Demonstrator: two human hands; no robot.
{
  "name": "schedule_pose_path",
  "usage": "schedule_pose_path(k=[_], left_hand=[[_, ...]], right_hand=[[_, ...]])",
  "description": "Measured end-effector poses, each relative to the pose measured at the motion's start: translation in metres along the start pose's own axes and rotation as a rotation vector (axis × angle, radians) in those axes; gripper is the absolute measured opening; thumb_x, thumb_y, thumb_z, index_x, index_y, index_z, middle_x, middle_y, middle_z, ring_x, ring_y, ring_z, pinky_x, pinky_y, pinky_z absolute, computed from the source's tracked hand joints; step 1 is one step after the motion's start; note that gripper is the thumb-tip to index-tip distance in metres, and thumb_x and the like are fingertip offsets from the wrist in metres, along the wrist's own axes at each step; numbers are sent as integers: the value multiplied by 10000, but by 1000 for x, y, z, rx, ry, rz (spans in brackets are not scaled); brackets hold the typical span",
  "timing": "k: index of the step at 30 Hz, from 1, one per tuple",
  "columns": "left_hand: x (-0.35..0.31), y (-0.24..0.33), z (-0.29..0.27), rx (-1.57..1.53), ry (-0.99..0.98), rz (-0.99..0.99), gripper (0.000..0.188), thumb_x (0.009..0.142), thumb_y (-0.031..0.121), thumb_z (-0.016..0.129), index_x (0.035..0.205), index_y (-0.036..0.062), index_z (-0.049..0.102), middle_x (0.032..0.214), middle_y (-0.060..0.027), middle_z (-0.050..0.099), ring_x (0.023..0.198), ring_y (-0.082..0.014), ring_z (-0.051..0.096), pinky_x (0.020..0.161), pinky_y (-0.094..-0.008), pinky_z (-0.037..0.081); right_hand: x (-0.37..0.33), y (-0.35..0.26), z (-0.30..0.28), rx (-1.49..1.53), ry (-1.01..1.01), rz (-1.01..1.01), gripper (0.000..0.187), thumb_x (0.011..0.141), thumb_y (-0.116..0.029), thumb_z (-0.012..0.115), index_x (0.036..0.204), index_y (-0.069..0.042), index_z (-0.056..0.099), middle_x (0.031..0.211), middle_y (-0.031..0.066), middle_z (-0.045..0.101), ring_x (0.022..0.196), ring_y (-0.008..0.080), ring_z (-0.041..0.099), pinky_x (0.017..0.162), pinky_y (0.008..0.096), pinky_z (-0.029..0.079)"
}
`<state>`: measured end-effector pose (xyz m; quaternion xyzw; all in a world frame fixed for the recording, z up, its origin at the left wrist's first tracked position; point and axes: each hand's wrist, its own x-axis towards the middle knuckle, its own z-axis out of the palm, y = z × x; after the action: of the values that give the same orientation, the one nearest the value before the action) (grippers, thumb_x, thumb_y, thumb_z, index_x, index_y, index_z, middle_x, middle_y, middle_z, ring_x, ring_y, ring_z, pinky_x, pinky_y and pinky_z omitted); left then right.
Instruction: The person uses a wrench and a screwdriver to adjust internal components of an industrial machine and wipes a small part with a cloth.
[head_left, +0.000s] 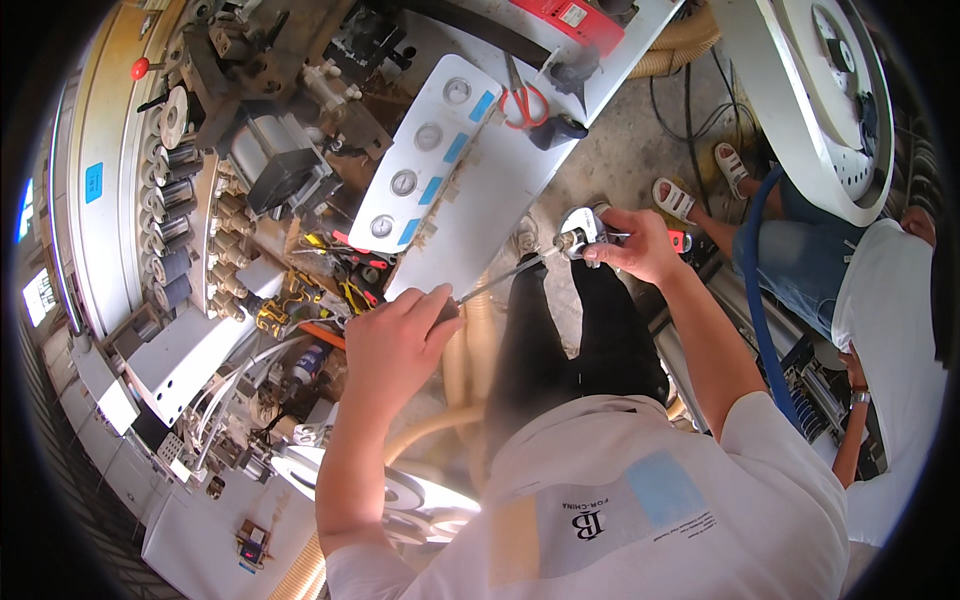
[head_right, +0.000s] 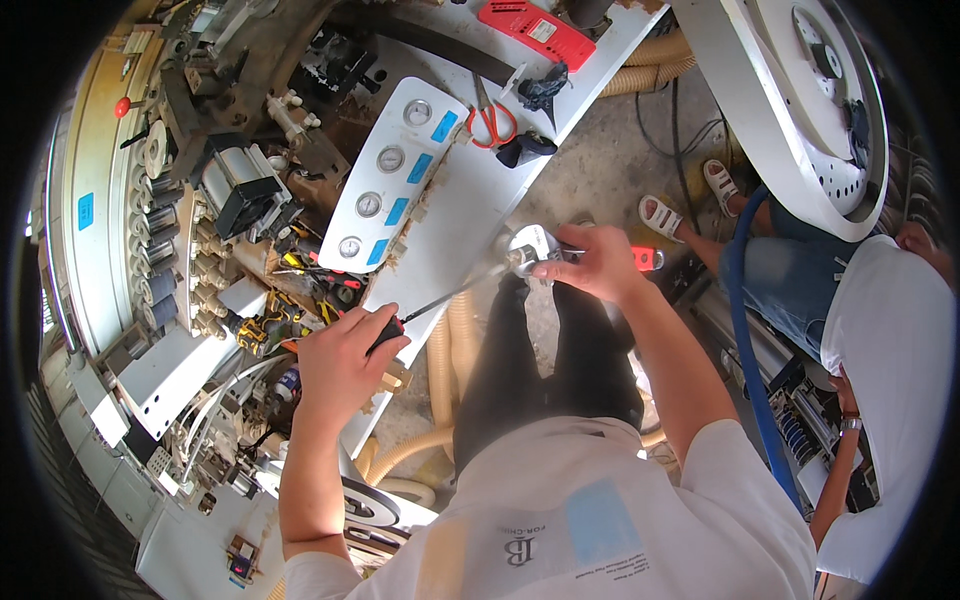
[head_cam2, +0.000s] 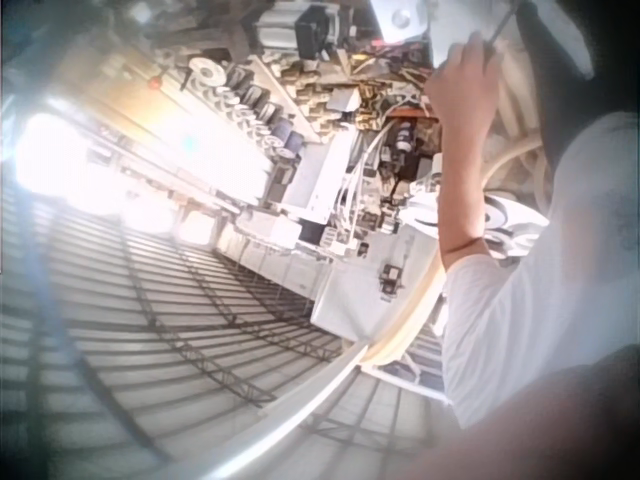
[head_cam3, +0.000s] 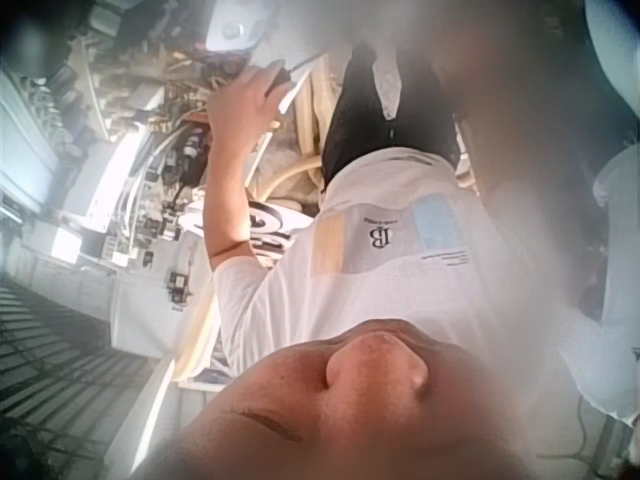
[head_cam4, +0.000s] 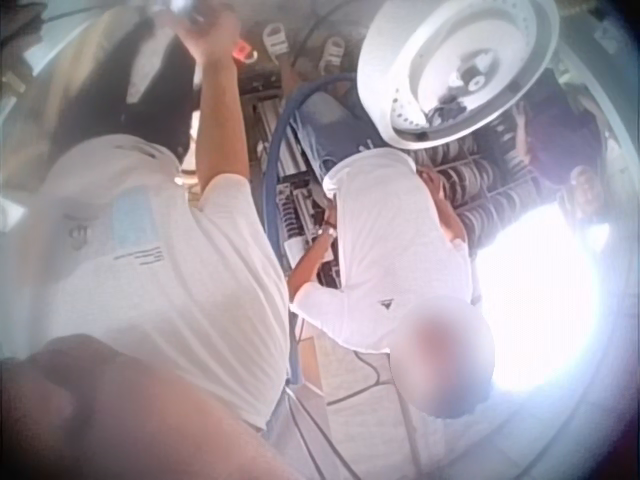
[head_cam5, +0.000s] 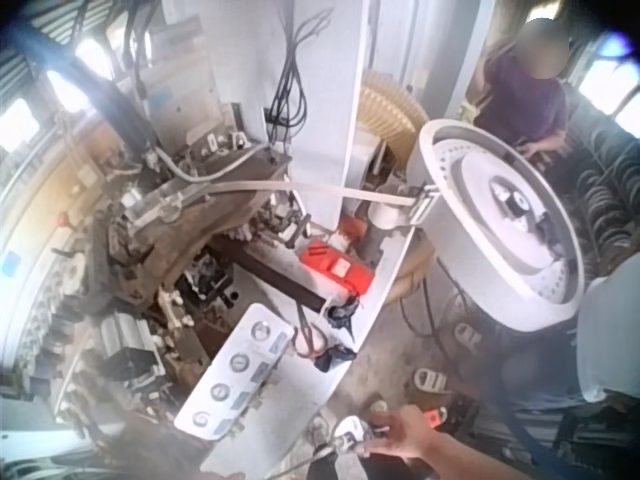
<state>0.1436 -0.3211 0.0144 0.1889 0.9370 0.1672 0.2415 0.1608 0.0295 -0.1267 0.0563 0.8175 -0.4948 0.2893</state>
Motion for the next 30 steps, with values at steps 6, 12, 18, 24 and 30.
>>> schedule_pose_path(k=[6, 12, 18, 24, 30], left_hand=[[-3, 3, 0, -29, 24, 0, 343, 840, 277, 782, 1124, 95, 723, 849, -35, 686, 681, -246, 669, 583, -346, 522], [-5, 7, -3, -63, 49, -48, 341, 841, 274, 782, 1124, 93, 728, 852, -42, 691, 688, -245, 671, 587, -341, 524], [-4, 10, -14, -47, 55, -57, 310, 840, 263, 782, 1106, 111, 740, 855, -38, 693, 672, -238, 671, 577, -343, 522], [2, 19, -13, -10, 54, -13, 315, 834, 264, 786, 1104, 109, 737, 841, -23, 685, 666, -226, 669, 567, -340, 517], [6, 22, -5, 42, 76, 66, 323, 844, 317, 748, 1118, 154, 693, 798, -10, 612, 613, -229, 641, 532, -342, 508]], right_hand=[[-1, 15, 5, 83, -6, 9, 556, 728, -460, 884, 1021, -13, 731, 747, 131, 638, 699, 182, 584, 672, 348, 467], [-4, 22, 6, 245, 19, 35, 516, 760, -426, 879, 1010, 0, 729, 766, 83, 673, 738, 129, 587, 687, 317, 469], [-7, 29, -8, 160, 1, 15, 478, 823, -437, 825, 950, 5, 695, 745, -9, 607, 737, 67, 502, 647, 273, 406], [-11, 31, -5, 185, 25, -29, 489, 819, -439, 825, 957, 12, 697, 739, -1, 604, 729, 73, 506, 640, 275, 414], [-13, 26, -3, 163, 33, -44, 509, 792, -436, 844, 978, 15, 696, 740, 15, 631, 708, 87, 536, 637, 278, 436]])
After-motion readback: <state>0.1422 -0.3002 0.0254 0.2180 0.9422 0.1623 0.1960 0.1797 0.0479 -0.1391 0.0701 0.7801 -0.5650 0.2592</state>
